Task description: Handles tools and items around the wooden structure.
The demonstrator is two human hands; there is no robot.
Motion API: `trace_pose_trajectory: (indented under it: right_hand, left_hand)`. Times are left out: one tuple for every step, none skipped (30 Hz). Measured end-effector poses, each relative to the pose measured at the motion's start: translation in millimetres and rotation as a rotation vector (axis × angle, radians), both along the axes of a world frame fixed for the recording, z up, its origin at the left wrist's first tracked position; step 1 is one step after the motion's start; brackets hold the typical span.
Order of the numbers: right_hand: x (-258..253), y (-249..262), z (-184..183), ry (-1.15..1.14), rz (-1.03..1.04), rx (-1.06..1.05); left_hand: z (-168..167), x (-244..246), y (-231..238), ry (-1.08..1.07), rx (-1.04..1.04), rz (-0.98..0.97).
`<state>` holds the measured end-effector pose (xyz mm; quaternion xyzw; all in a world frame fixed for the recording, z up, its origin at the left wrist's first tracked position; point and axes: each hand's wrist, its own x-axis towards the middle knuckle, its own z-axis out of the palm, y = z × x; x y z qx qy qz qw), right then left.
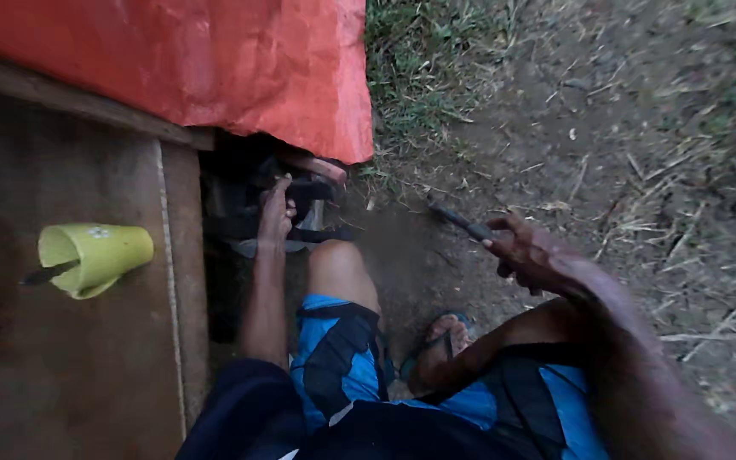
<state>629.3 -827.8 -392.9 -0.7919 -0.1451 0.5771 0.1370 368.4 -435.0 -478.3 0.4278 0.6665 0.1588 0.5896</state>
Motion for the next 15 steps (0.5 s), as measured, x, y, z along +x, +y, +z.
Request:
trace_pose_trajectory:
  right_hand:
    - [4,-1,0,-0.014,0.017,0.0]
    - [7,-2,1,-0.03,0.028,-0.002]
    - [10,-4,1,-0.034,0.033,0.002]
    - [11,-5,2,-0.035,0.027,0.007]
    - [12,-5,5,-0.043,0.027,0.014]
    - [12,-5,7,-0.045,0.031,0.017]
    - [11,-5,9,-0.042,0.034,0.019]
    - [10,-5,9,-0.042,0.039,0.023]
    - [10,-6,8,-0.048,0.047,0.029]
    - [8,-7,7,-0.056,0.049,0.027]
    - [5,-8,8,-0.062,0.051,0.018]
    - [1,-8,8,-0.067,0.054,0.013]
    - [-3,-9,8,-0.074,0.055,0.012]
    - [-7,-11,7,-0.083,0.059,0.019]
    - [-10,-12,6,-0.092,0.055,0.031]
  left_hand:
    - [1,4,3,-0.033,0.024,0.011]
    - [2,8,5,-0.061,0.046,0.017]
    - [2,12,7,-0.084,0.066,0.024]
    - [1,16,8,-0.104,0.075,0.024]
    - [0,20,10,-0.133,0.066,0.019]
    - [-1,24,11,-0.157,0.05,0.015]
    - [-3,30,10,-0.165,0.042,0.014]
    - [-4,35,9,-0.184,0.031,0.014]
    - [-6,40,10,-0.219,0.022,0.017]
    - [-7,44,11,-0.269,0.015,0.02]
    - [-7,48,11,-0.304,0.014,0.036]
    - [-8,51,12,-0.326,0.015,0.048]
    - [-7,54,12,-0.335,0.02,0.051]
    - [-6,56,12,-0.345,0.031,0.044]
    - [-4,58,12,-0.35,0.052,0.035]
